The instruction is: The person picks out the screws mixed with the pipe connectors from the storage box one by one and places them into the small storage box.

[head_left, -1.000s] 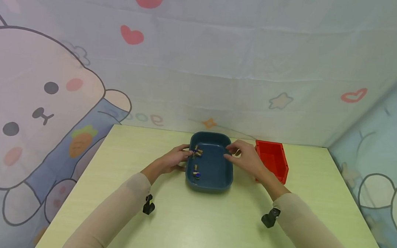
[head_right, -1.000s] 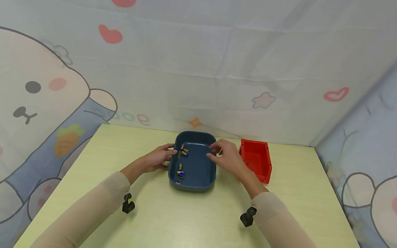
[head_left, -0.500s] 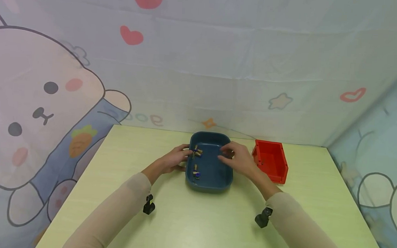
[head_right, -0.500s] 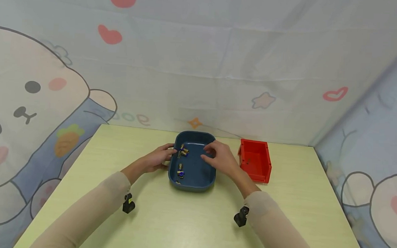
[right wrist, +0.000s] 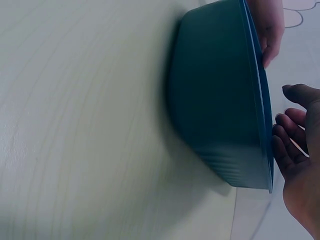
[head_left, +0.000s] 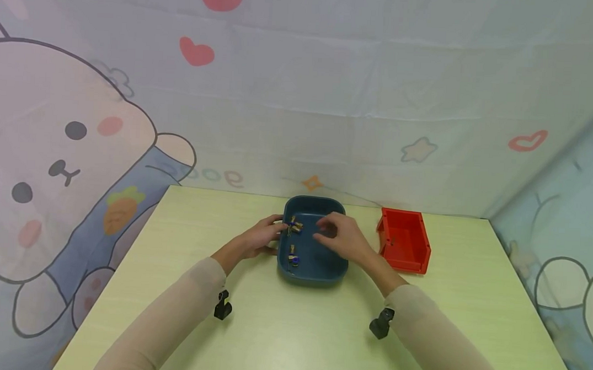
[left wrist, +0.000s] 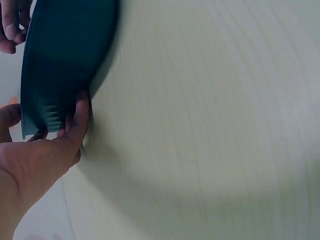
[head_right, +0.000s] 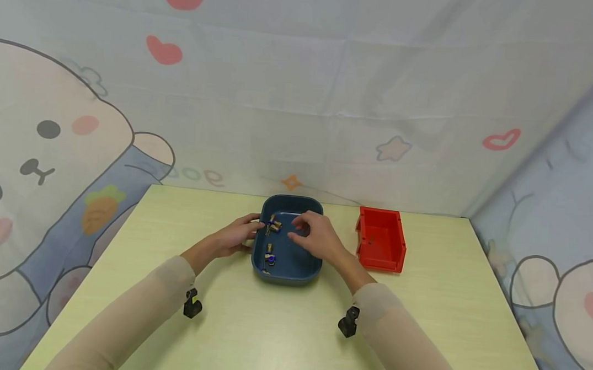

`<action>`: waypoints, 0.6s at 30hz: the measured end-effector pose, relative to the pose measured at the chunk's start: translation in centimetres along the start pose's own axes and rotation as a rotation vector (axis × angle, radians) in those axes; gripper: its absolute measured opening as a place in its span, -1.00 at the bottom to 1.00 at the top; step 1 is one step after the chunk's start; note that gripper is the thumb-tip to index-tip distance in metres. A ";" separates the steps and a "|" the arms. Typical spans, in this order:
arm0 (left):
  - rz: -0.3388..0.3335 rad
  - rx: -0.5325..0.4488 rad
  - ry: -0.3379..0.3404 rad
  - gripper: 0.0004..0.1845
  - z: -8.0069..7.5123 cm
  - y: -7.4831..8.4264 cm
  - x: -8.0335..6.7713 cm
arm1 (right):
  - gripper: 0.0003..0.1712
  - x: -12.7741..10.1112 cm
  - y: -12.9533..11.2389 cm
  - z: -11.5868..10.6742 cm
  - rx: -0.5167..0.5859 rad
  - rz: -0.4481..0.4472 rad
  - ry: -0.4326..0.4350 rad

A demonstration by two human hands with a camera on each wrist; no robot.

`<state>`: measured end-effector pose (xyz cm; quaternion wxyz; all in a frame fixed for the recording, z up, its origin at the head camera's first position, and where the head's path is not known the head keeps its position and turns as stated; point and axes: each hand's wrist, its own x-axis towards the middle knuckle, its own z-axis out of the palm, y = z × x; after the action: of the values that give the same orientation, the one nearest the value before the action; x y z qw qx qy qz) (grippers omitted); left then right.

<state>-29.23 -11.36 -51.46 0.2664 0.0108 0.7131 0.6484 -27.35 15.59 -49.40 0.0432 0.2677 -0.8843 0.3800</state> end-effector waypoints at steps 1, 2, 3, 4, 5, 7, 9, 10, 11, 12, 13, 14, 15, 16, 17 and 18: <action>0.002 -0.002 -0.002 -0.37 0.0 0.0 0.0 | -0.69 0.1 -0.1 0.2 0.002 -0.001 -0.005; 0.004 -0.002 -0.004 -0.37 0.0 0.0 0.0 | -0.69 0.2 -0.2 0.4 0.003 -0.002 -0.011; 0.005 -0.002 -0.006 -0.38 -0.1 0.0 0.0 | -0.68 0.3 -0.3 0.5 0.006 0.002 -0.019; 0.006 -0.002 -0.007 -0.38 -0.1 0.0 0.0 | -0.68 0.4 -0.4 0.7 0.009 0.001 -0.028; 0.005 -0.001 -0.008 -0.38 -0.1 0.0 0.0 | -0.67 0.5 -0.5 0.9 0.012 -0.002 -0.036; 0.004 -0.001 -0.008 -0.38 -0.1 0.0 0.0 | -0.65 0.7 -0.7 1.2 0.013 -0.012 -0.051; 0.001 -0.002 -0.006 -0.38 -0.1 0.0 0.0 | -0.65 0.9 -0.9 1.6 0.004 -0.027 -0.059; 0.000 -0.002 -0.006 -0.38 -0.1 0.0 0.0 | -0.65 0.9 -1.0 1.8 -0.002 -0.038 -0.060; -0.001 -0.002 -0.005 -0.38 -0.1 0.0 0.0 | -0.65 1.0 -1.1 1.9 -0.007 -0.047 -0.060; -0.001 -0.001 -0.005 -0.38 -0.1 0.0 0.0 | -0.67 1.1 -1.3 2.1 -0.012 -0.053 -0.061; -0.003 0.000 -0.005 -0.38 -0.1 0.0 0.0 | -0.67 1.1 -1.4 2.3 -0.015 -0.057 -0.062; -0.003 0.002 -0.005 -0.38 -0.1 0.0 0.0 | -0.68 1.2 -1.5 2.4 -0.022 -0.063 -0.062; -0.005 0.002 -0.006 -0.38 -0.1 0.0 0.0 | -0.68 1.2 -1.6 2.5 -0.023 -0.071 -0.064; -0.005 0.003 -0.006 -0.38 -0.1 0.1 0.0 | -0.68 1.3 -1.7 2.7 -0.028 -0.074 -0.066; -0.005 0.005 -0.008 -0.38 -0.1 0.1 0.0 | -0.68 1.3 -1.8 2.8 -0.033 -0.078 -0.068; -0.004 0.006 -0.010 -0.38 -0.1 0.1 0.0 | -0.68 1.3 -1.9 2.9 -0.035 -0.085 -0.067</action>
<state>-29.33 -11.44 -51.38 0.2712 0.0133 0.7139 0.6455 -27.16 11.91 -49.90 0.0341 0.3167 -0.8796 0.3533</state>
